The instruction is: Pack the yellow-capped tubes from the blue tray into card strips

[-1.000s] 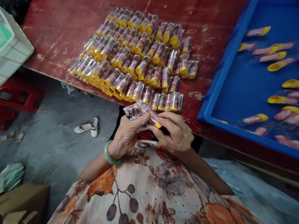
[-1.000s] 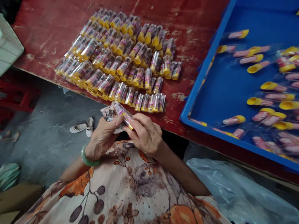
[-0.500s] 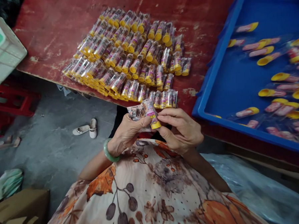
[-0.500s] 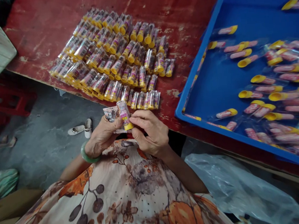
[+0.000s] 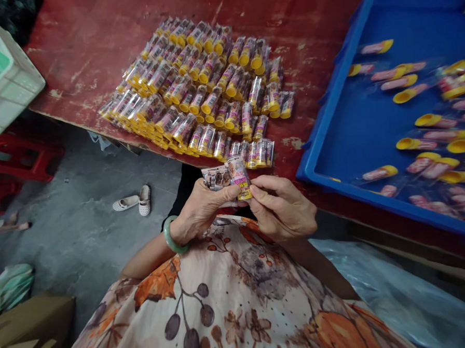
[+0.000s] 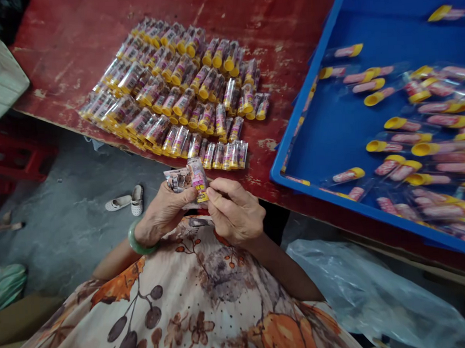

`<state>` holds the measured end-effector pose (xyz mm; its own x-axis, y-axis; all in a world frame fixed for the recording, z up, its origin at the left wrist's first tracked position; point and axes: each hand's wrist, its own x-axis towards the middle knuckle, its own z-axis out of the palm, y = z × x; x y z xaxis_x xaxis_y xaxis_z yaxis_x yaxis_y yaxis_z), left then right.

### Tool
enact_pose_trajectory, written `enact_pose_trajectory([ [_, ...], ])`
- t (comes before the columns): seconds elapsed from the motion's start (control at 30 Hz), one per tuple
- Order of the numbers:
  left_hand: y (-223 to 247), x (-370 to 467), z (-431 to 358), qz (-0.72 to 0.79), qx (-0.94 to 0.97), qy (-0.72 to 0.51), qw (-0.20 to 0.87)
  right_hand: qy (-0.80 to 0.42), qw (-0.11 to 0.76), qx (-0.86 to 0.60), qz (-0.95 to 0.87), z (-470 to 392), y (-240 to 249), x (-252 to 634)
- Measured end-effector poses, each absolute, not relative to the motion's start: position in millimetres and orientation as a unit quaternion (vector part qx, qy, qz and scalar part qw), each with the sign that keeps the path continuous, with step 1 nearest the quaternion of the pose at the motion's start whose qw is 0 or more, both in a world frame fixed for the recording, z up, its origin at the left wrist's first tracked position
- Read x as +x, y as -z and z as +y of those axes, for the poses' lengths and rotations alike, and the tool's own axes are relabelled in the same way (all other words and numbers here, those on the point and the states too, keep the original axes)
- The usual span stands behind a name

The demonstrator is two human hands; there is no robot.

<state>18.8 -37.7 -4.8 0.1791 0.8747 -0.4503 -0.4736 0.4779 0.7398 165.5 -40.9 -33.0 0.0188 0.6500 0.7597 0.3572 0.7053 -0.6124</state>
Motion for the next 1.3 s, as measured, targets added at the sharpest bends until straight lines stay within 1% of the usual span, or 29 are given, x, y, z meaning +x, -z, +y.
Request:
enact_pose_trajectory([
  [0.2, 7.9, 20.9, -39.0, 0.443, 0.223, -0.458, 0.738, -0.091, 0.585, -0.38, -0.711, -44.8, 39.5, 171.0],
  [0.4, 10.7, 22.2, -40.3, 0.428, 0.235, -0.464, 0.74, -0.079, 0.579, -0.387, -0.713, -48.2, 44.4, 173.5],
  [0.63, 10.6, 23.3, -40.9, 0.455, 0.23, -0.453, 0.731, -0.071, 0.573, -0.399, -0.713, -48.6, 47.2, 170.8],
  [0.73, 7.4, 22.7, -40.0, 0.475, 0.238, -0.437, 0.727, -0.049, 0.569, -0.395, -0.72, -44.1, 48.9, 169.5],
  [0.83, 0.5, 15.5, -34.7, 0.493, 0.265, -0.418, 0.715, -0.037, 0.544, -0.377, -0.749, -41.2, 46.1, 172.6],
  [0.9, -5.6, 5.3, -25.4, 0.513, 0.325, -0.421, 0.673, -0.045, 0.529, -0.371, -0.762, -41.6, 42.6, 177.8],
  [1.0, -15.2, -11.6, -0.9, 0.568, 0.472, -0.397, 0.545, -0.073, 0.528, -0.391, -0.75, -43.9, 40.2, 187.3],
  [1.17, -19.8, -9.0, 45.8, 0.627, 0.695, -0.204, 0.288, -0.075, 0.546, -0.419, -0.721, -45.5, 46.8, 199.9],
  [1.23, -13.7, 1.8, 56.8, 0.625, 0.745, -0.125, 0.197, -0.065, 0.544, -0.43, -0.718, -47.0, 48.3, 205.1],
  [1.3, -4.0, 11.6, 62.6, 0.616, 0.775, -0.057, 0.13, -0.05, 0.538, -0.444, -0.715, -49.4, 46.9, 212.5],
])
